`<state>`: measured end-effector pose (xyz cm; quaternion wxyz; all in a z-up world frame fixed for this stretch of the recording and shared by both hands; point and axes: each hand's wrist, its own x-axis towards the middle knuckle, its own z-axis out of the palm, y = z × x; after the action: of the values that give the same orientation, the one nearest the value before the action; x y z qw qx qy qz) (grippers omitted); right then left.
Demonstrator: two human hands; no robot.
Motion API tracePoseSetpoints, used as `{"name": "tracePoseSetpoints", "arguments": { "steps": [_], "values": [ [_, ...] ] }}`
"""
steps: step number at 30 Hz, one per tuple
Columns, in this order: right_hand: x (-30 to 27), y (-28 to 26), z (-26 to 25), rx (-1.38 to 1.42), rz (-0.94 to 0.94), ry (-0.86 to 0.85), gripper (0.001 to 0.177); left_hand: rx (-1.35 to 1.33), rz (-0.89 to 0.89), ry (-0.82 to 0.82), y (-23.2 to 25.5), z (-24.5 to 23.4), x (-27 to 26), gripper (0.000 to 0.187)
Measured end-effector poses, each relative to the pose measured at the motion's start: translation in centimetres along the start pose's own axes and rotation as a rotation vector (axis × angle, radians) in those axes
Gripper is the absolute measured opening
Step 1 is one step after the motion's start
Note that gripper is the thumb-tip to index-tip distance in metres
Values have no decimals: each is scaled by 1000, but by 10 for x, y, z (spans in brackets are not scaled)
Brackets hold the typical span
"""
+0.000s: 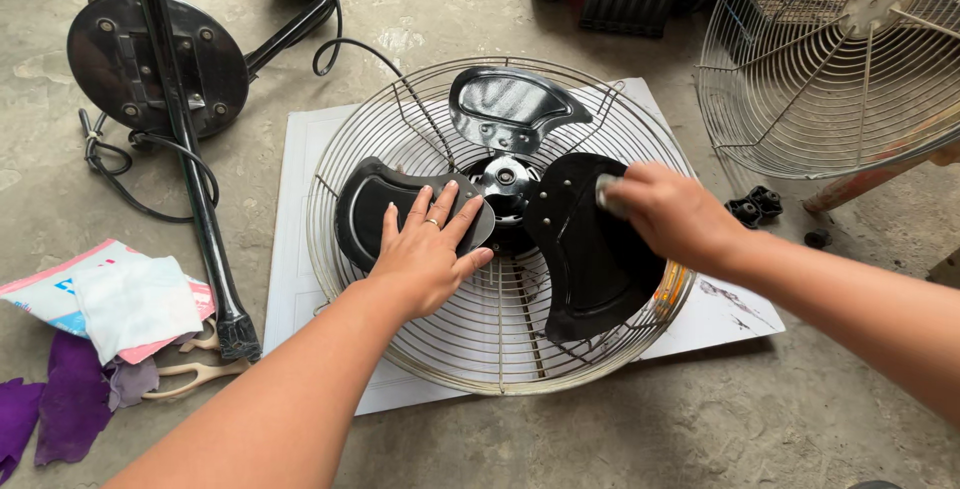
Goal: The person wipes the fan blades with a cloth and then uses a screwdriver to tighten the screws on the fan blade hub. The person handles the fan blades and the screwdriver throughout the task.
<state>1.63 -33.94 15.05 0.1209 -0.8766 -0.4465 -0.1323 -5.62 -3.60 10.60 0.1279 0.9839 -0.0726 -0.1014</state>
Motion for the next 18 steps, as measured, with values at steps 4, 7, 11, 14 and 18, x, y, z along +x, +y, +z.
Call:
{"name": "tracePoseSetpoints", "arguments": {
  "steps": [4, 7, 11, 14, 18],
  "values": [
    [25, -11, 18, -93, 254, 173, 23, -10, -10, -13, 2, -2, -1, 74],
    [35, -41, 37, -72, 235, 172, 25, -1, -5, -12, 1, -6, -3, 74],
    [20, -72, 43, 64, 63, -6, 22, -5, -39, -53, 2, -11, -1, 74],
    [-4, -84, 38, 173, -102, -201, 32, -5, -33, -47, 1, -11, -1, 74],
    [-15, -53, 17, 216, -274, -224, 39, -7, -14, -17, -1, -7, -2, 74]
  ]
}}
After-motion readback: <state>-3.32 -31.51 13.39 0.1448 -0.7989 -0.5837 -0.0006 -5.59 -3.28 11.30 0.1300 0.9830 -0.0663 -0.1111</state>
